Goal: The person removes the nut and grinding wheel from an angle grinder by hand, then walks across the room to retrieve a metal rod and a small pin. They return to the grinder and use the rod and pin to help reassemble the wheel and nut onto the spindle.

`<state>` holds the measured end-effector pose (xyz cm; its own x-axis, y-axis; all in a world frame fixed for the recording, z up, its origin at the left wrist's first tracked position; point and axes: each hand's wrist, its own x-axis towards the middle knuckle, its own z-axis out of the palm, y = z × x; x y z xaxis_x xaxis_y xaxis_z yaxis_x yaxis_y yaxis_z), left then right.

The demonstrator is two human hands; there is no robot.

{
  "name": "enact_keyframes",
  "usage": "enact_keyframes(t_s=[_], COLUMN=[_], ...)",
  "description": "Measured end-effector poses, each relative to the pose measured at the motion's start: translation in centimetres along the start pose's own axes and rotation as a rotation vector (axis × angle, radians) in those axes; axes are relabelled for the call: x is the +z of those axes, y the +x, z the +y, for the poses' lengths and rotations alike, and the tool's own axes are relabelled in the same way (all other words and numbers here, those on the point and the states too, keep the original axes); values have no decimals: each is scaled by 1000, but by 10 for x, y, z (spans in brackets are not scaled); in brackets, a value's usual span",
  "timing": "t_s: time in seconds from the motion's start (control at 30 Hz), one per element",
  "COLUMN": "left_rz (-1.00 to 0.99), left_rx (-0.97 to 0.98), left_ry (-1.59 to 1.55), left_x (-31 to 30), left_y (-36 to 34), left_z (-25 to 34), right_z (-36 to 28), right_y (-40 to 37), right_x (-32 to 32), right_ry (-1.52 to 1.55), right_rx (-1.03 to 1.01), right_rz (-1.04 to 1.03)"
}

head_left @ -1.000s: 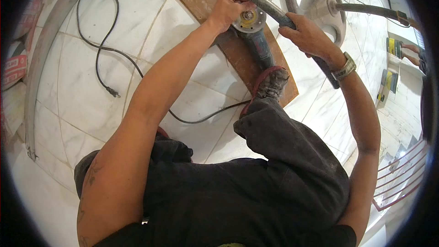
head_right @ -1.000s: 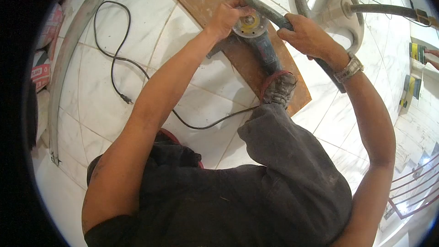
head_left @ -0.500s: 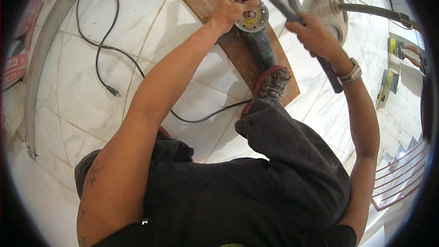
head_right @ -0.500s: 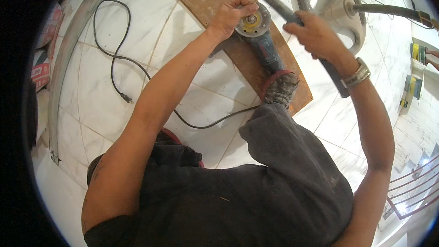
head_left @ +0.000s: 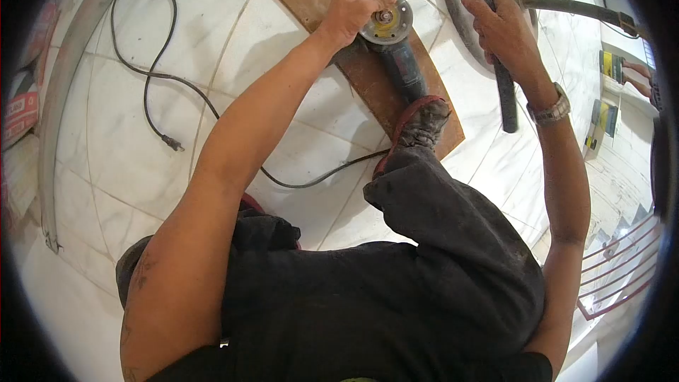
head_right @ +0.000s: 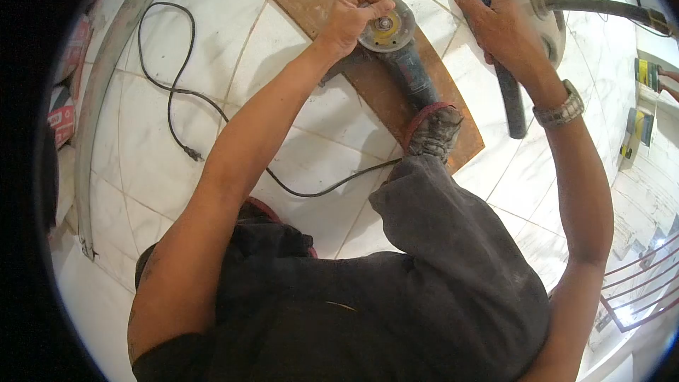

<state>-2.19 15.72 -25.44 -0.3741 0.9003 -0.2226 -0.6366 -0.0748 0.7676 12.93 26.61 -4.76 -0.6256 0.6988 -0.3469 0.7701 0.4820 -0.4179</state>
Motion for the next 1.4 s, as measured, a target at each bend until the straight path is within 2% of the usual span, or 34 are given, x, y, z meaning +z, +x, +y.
enact_keyframes(t_s=[0.03, 0.07, 0.1, 0.17, 0.27, 0.33, 0.43, 0.53, 0.57, 0.63, 0.73, 0.83, 0.87, 0.9, 0.97, 1.0, 1.03, 1.1, 1.17, 1.23, 1.33, 1.4], left_rz=[-5, -13, -19, -23, -16, 4, 14, -21, -23, 1, 18, -21, -17, -13, -16, -20, -28, -23, -12, 5, 27, 37], left_rx=[9, 36, 64, 88, 61, 65, 27, 32, 35, 7, -3, 35, 30, 25, 37, 57, 76, 48, 62, 81, 114, 63], left_ry=[-9, 3, 16, 42, 110, 206, 169, 187, 216, 178, 173, 75, 78, 84, 97, 104, 109, 132, 153, 172, 142, 65], left_x=[1, 1, 1, -2, -3, -1, 1, -3, -5, 1, -1, -2, -1, -2, -3, -3, -3, -2, 1, 3, 4, 6], left_y=[1, 2, 1, 2, -1, 0, -2, 3, 5, -1, 2, 3, 4, 5, 6, 5, 3, -2, -1, -5, -7, -9], left_z=[-1, -2, -2, -1, -3, 3, 5, 2, 2, 13, 9, 3, 0, 0, -2, 0, 1, 2, 7, 5, 1, 0], right_z=[2, 4, 5, 1, -10, 2, 3, -10, -13, -14, -27, -27, -29, -35, -35, -31, -25, -9, 17, 20, 21, 27], right_y=[-1, -3, -3, -9, -11, -4, 0, -9, -17, -29, -44, -36, -35, -34, -20, -12, -6, -8, -11, -17, -20, -23], right_x=[2, 10, 13, 14, 7, 3, -27, -52, -61, -67, -73, -67, -67, -61, -63, -63, -64, -53, -21, -4, -18, -21], right_ry=[21, 11, -96, -150, -43, 113, 359, 760, 698, 728, 685, 288, 138, -310, -582, -524, -468, -253, 73, 171, 254, 269], right_rx=[6, 28, 15, -63, 20, -83, -94, 16, -3, -175, -259, -351, -275, -444, -895, -894, -888, -609, -74, 133, 85, 77], right_rz=[63, 5, -230, -329, -224, -164, -230, -290, -229, -174, -99, -126, -158, 20, 273, 267, 264, 132, -94, -232, -325, -353])
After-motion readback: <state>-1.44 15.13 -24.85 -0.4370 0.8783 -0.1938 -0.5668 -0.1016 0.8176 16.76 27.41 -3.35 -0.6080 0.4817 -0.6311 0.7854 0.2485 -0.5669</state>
